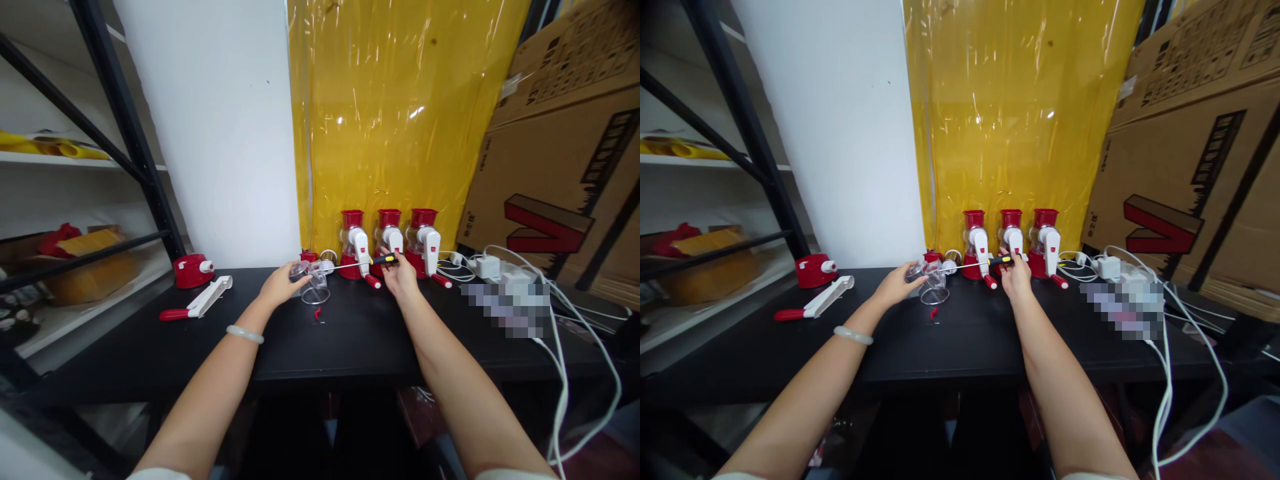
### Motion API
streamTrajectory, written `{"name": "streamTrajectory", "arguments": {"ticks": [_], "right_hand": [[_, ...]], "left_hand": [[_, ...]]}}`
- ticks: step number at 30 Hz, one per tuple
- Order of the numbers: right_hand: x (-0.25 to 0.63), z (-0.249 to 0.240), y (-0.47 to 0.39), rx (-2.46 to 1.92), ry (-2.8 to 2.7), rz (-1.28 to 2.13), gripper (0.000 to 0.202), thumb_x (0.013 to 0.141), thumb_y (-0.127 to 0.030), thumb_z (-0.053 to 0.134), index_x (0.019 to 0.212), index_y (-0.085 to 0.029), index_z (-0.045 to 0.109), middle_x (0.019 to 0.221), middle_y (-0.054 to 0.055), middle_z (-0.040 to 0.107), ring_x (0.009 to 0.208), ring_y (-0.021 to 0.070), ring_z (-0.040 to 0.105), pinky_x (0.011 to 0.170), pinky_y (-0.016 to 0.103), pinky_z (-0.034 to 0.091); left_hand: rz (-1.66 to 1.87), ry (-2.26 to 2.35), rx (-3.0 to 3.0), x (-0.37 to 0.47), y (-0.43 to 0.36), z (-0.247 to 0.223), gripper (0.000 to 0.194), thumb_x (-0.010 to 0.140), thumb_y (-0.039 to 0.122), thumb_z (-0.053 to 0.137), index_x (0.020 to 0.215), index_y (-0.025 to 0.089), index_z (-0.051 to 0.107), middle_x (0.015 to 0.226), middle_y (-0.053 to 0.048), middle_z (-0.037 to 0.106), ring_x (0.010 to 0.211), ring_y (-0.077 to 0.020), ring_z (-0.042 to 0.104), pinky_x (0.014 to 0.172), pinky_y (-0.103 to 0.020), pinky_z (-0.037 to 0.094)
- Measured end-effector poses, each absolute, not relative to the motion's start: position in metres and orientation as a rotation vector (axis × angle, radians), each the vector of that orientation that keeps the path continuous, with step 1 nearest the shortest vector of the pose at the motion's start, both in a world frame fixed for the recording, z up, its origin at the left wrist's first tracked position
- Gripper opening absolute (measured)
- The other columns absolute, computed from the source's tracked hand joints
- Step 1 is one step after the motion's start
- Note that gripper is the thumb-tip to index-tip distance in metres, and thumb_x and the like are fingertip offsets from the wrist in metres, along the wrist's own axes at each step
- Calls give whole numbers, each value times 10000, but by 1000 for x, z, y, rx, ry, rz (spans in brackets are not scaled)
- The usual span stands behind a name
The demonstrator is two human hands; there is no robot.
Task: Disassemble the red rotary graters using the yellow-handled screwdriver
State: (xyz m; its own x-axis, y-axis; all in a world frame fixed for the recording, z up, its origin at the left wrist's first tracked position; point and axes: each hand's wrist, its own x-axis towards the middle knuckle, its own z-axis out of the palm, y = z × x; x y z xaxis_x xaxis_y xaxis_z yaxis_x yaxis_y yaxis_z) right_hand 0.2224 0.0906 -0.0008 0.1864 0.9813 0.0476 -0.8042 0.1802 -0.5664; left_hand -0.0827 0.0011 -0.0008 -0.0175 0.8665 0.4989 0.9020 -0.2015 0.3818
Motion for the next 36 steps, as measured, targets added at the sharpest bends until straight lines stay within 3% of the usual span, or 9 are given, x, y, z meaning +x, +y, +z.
{"name": "streamTrajectory", "arguments": {"ticks": [4,10,18,23,27,32,36], "right_hand": [[220,0,91,-537,-440,1255,95,844,-268,572,859,-230,486,803,-40,638,724,123,626,649,293,525],[216,-5,91,-623,-589,1086,343,714,-432,742,867,-243,499,688,-89,525,541,73,496,491,205,410],[218,-7,95,-566,-603,1081,383,634,-355,820,738,-203,483,576,-89,502,505,61,479,472,189,364],[224,-6,94,-511,-543,1230,169,740,-213,650,800,-206,492,784,-16,663,681,111,597,543,212,410],[223,-4,92,-503,-487,1258,176,731,-192,597,870,-223,494,848,-30,641,731,112,593,573,221,431],[218,-4,91,-617,-550,1064,265,756,-398,658,933,-271,507,881,-71,563,642,78,541,516,208,430],[217,-6,92,-664,-642,1022,379,732,-548,661,928,-269,497,714,-87,515,479,61,449,443,203,384]], "left_hand": [[-1017,-1946,-2161,-82,1,-1,699,796,663,554,1320,201,524,1312,-103,605,1175,-276,581,973,-355,451],[-1012,-1945,-2175,-82,0,0,710,796,673,545,1329,204,518,1319,-103,600,1168,-279,585,970,-363,454],[-1016,-1947,-2177,-83,1,0,717,793,676,546,1328,201,520,1312,-107,604,1169,-281,583,977,-370,451],[-1025,-1934,-2180,-82,0,1,708,798,672,542,1324,199,522,1310,-108,606,1172,-280,584,973,-362,452],[-1029,-1928,-2180,-81,-1,1,712,790,673,553,1324,203,523,1311,-105,607,1165,-281,588,963,-359,458],[-1030,-1912,-2181,-81,-1,0,695,799,668,545,1316,203,530,1295,-103,616,1158,-275,592,962,-354,458],[-1021,-1938,-2172,-84,1,-1,715,799,682,533,1324,196,522,1295,-108,615,1145,-276,598,963,-358,459]]}}
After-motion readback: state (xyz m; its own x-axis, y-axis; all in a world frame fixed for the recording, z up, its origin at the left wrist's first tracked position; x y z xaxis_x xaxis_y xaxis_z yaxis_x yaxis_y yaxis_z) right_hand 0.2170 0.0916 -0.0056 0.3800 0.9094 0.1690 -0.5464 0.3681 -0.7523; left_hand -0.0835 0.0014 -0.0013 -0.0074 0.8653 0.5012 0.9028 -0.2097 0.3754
